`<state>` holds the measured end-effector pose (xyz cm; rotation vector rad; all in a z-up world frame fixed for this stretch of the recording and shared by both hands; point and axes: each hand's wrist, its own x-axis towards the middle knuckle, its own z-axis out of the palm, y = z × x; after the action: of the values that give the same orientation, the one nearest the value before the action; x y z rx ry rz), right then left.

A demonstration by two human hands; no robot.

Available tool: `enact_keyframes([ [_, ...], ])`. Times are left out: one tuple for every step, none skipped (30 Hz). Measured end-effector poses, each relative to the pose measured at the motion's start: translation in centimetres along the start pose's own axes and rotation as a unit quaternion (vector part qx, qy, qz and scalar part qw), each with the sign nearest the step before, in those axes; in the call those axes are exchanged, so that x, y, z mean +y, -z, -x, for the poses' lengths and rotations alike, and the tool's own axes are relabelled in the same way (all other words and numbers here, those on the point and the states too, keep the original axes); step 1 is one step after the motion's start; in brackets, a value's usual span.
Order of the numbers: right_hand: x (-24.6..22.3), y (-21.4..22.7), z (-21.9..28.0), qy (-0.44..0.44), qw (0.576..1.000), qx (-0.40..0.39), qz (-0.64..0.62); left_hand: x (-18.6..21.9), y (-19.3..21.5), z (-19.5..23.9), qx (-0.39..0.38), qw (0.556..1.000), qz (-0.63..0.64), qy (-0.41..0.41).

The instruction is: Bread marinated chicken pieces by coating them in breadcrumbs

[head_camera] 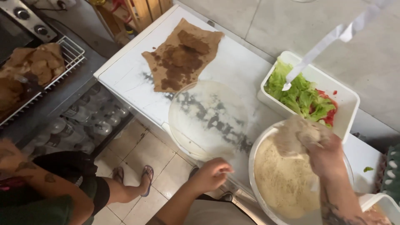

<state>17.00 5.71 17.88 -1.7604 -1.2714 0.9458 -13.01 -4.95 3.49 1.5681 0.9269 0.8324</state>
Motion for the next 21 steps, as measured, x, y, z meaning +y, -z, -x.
enact_keyframes([
  [-0.9, -1.4, -0.3, 0.002, 1.0, -0.002, 0.001, -0.6, 0.6, 1.2, 0.003, 1.0, 0.001, -0.001],
  [-1.7, -2.8, -0.5, 0.043, 0.997, -0.028, 0.062, -1.3, 1.2, 2.3, 0.035, 0.999, 0.003, 0.026],
  [-2.6, -4.2, -0.7, 0.082, 0.988, -0.053, 0.122, -1.9, 1.8, 3.5, 0.065, 0.996, 0.005, 0.054],
  [-0.9, -6.3, -2.0, 0.084, 0.987, -0.054, 0.123, -2.3, 2.2, 4.4, 0.067, 0.996, 0.006, 0.052],
  [0.8, -8.4, -3.2, 0.112, 0.985, -0.12, -0.042, -2.7, 2.6, 5.5, 0.098, 0.992, 0.015, 0.082],
  [2.5, -10.5, -4.5, 0.135, 0.952, -0.185, -0.204, -3.0, 3.0, 6.7, 0.129, 0.985, 0.024, 0.112],
  [1.2, -12.5, -4.2, 0.137, 0.951, -0.188, -0.203, -3.2, 3.3, 7.5, 0.133, 0.984, 0.024, 0.112],
  [-0.1, -14.6, -4.0, 0.104, 0.969, -0.186, -0.127, -3.4, 3.6, 8.3, 0.158, 0.976, 0.061, 0.137],
  [-1.5, -16.7, -3.7, 0.072, 0.979, -0.184, -0.05, -3.6, 3.9, 9.2, 0.183, 0.965, 0.097, 0.163],
  [-1.0, -18.9, -4.1, 0.074, 0.978, -0.188, -0.049, -4.3, 4.1, 9.8, 0.187, 0.964, 0.097, 0.162],
  [-0.5, -21.2, -4.5, 0.063, 0.955, -0.233, -0.172, -5.0, 4.4, 10.5, 0.199, 0.966, 0.058, 0.155],
  [0.0, -23.6, -4.8, 0.05, 0.915, -0.274, -0.291, -5.7, 4.7, 11.1, 0.21, 0.966, 0.019, 0.149],
  [-1.1, -25.0, -4.7, 0.051, 0.914, -0.279, -0.29, -5.8, 5.0, 11.6, 0.215, 0.965, 0.019, 0.149],
  [-2.3, -26.4, -4.5, -0.007, 0.93, -0.269, -0.251, -5.9, 5.3, 12.1, 0.23, 0.963, 0.012, 0.141],
  [-3.5, -27.7, -4.3, -0.065, 0.941, -0.258, -0.211, -5.9, 5.6, 12.5, 0.244, 0.961, 0.006, 0.133],
  [-3.2, -28.7, -4.8, -0.063, 0.94, -0.262, -0.209, -5.2, 6.0, 12.8, 0.249, 0.959, 0.005, 0.133],
  [-2.9, -29.7, -5.4, -0.071, 0.941, -0.266, -0.196, -4.5, 6.5, 13.0, 0.251, 0.955, 0.013, 0.157],
  [-2.7, -30.6, -5.9, -0.078, 0.942, -0.271, -0.182, -3.8, 6.9, 13.3, 0.252, 0.95, 0.02, 0.181],
  [0.2, -31.8, -8.6, -0.076, 0.941, -0.276, -0.181, -3.6, 7.1, 13.6, 0.257, 0.949, 0.019, 0.181],
  [3.1, -33.0, -11.4, -0.004, 0.968, -0.244, -0.06, -3.4, 7.3, 13.9, 0.262, 0.949, 0.02, 0.176],
  [6.0, -34.2, -14.1, 0.069, 0.975, -0.205, 0.06, -3.3, 7.6, 14.1, 0.265, 0.949, 0.02, 0.171],
])
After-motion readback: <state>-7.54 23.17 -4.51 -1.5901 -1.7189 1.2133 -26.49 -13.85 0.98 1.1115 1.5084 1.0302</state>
